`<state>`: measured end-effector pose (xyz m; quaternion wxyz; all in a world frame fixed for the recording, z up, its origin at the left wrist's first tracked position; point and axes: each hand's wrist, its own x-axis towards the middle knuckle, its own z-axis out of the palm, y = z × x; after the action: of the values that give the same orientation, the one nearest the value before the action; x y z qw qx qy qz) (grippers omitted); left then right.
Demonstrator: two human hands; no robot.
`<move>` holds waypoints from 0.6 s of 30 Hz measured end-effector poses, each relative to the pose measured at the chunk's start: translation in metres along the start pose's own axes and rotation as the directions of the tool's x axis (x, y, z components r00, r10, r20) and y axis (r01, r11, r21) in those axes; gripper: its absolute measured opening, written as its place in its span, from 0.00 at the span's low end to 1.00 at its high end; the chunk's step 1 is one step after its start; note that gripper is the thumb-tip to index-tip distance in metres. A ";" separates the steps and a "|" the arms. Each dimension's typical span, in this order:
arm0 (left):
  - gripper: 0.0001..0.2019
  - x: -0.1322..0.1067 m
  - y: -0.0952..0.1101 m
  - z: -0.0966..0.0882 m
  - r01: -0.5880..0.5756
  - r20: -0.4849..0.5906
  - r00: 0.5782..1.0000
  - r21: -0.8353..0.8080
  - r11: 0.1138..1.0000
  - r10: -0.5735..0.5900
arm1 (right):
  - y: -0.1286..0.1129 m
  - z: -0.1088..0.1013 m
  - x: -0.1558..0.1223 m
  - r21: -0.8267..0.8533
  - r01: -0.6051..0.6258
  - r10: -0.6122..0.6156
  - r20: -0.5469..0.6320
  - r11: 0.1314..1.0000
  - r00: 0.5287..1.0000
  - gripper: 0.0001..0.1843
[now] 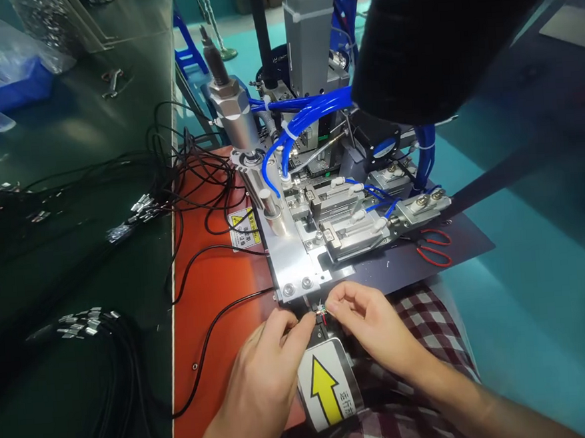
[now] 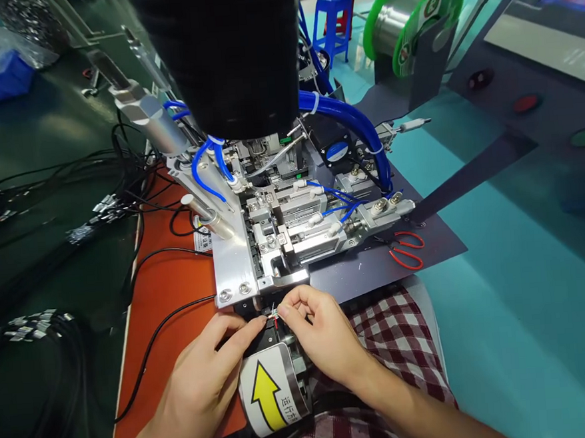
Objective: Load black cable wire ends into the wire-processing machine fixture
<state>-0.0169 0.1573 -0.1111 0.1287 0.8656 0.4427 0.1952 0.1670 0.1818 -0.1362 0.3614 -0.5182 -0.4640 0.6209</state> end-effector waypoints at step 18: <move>0.18 -0.001 0.002 0.001 -0.005 -0.013 1.000 0.036 0.999 0.005 | 0.000 0.002 -0.004 0.043 -0.009 0.010 -0.009 0.999 1.000 0.10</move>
<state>-0.0152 0.1556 -0.1113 0.1096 0.8676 0.4449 0.1933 0.1659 0.1783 -0.1347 0.3717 -0.5154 -0.4464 0.6300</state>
